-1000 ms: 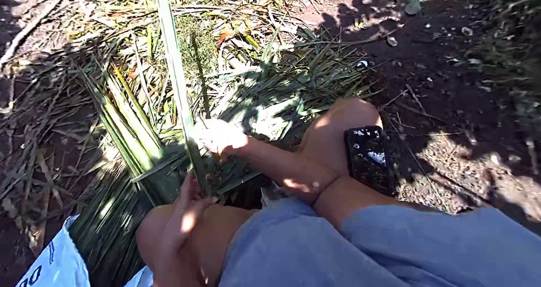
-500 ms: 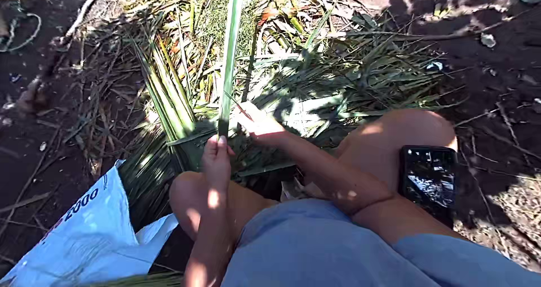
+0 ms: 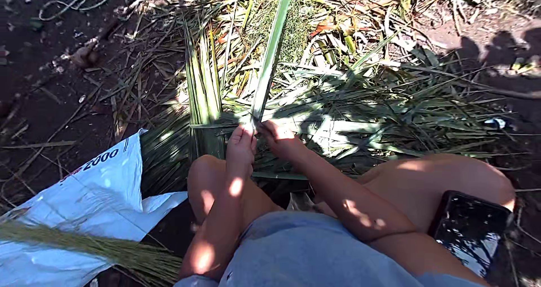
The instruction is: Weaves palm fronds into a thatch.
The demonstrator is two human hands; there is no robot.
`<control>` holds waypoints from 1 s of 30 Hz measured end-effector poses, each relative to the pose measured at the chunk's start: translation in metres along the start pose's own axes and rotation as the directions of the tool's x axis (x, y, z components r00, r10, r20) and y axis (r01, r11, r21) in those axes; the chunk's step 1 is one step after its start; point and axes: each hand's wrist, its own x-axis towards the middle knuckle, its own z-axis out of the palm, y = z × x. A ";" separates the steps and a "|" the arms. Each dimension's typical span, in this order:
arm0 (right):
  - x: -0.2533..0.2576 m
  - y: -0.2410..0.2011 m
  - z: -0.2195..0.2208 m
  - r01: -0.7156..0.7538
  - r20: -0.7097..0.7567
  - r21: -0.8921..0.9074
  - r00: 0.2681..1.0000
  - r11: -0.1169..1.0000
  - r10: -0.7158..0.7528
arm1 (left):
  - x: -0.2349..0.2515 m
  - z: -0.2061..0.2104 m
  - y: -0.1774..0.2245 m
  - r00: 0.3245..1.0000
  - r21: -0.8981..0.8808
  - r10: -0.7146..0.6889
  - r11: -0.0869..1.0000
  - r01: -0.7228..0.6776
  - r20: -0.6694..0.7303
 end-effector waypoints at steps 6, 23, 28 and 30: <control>0.003 0.000 0.002 0.024 -0.032 0.022 0.999 0.999 -0.024 | -0.006 0.008 0.001 0.995 -0.129 -0.089 0.987 0.093 0.035; 0.008 0.003 0.010 -0.019 -0.105 -0.151 0.994 0.988 0.003 | -0.023 0.018 -0.005 0.965 -0.344 -0.248 0.902 0.261 0.082; 0.029 -0.010 -0.017 -0.317 -0.127 -0.321 0.948 0.892 0.292 | -0.035 0.019 -0.010 0.925 -0.304 -0.330 0.876 0.374 0.186; 0.039 0.004 -0.028 -0.299 -0.166 -0.331 0.952 0.895 0.256 | -0.037 0.015 -0.012 0.914 -0.281 -0.347 0.874 0.396 0.208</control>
